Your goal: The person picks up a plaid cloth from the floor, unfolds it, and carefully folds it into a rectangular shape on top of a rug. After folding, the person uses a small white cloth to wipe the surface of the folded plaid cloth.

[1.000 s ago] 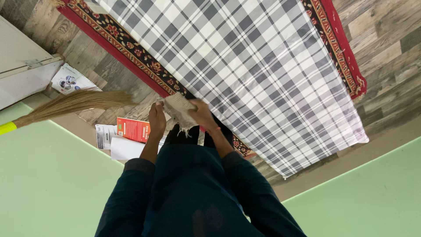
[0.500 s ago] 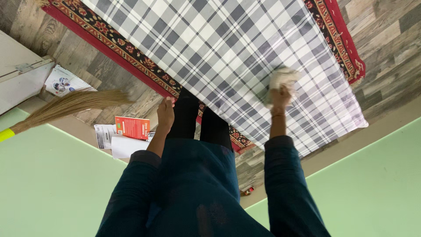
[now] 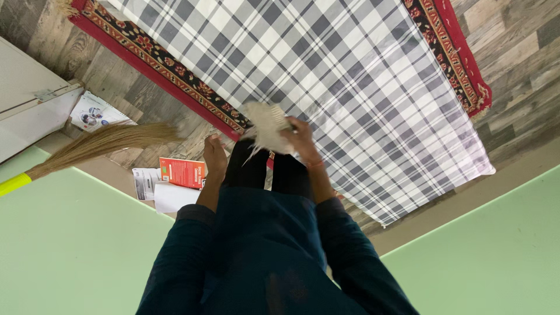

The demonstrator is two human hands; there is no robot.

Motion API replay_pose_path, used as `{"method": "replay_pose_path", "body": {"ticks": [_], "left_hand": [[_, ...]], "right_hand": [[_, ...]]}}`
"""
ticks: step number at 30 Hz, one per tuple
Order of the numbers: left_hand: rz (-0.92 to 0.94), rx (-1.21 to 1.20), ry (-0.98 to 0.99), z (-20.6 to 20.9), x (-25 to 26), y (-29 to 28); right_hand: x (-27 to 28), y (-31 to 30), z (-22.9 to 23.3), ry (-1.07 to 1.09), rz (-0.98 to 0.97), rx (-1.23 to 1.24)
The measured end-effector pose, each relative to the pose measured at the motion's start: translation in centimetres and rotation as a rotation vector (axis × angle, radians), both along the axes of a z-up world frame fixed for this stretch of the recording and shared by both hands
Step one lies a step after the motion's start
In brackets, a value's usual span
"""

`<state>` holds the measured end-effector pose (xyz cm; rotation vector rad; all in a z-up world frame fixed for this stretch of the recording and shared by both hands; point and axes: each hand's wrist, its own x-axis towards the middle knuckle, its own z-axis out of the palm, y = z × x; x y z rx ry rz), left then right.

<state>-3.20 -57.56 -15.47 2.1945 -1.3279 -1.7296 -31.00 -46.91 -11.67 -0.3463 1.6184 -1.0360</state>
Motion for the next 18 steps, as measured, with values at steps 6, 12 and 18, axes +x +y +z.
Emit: {"method": "replay_pose_path", "body": {"ticks": [6,12,18], "left_hand": [[-0.066,0.01,0.045,-0.5,-0.4,-1.1],[-0.069,0.023,0.067,-0.6,1.0,-2.3],[0.035,0.106,0.042,-0.8,3.0,-2.8]], "right_hand": [[-23.5,6.2,2.3,0.292,-0.794,-0.002],[-30.0,2.8,-7.9,0.284,-0.838,0.151],[-6.2,-9.6,-11.5,0.773,-0.002,0.031]]}}
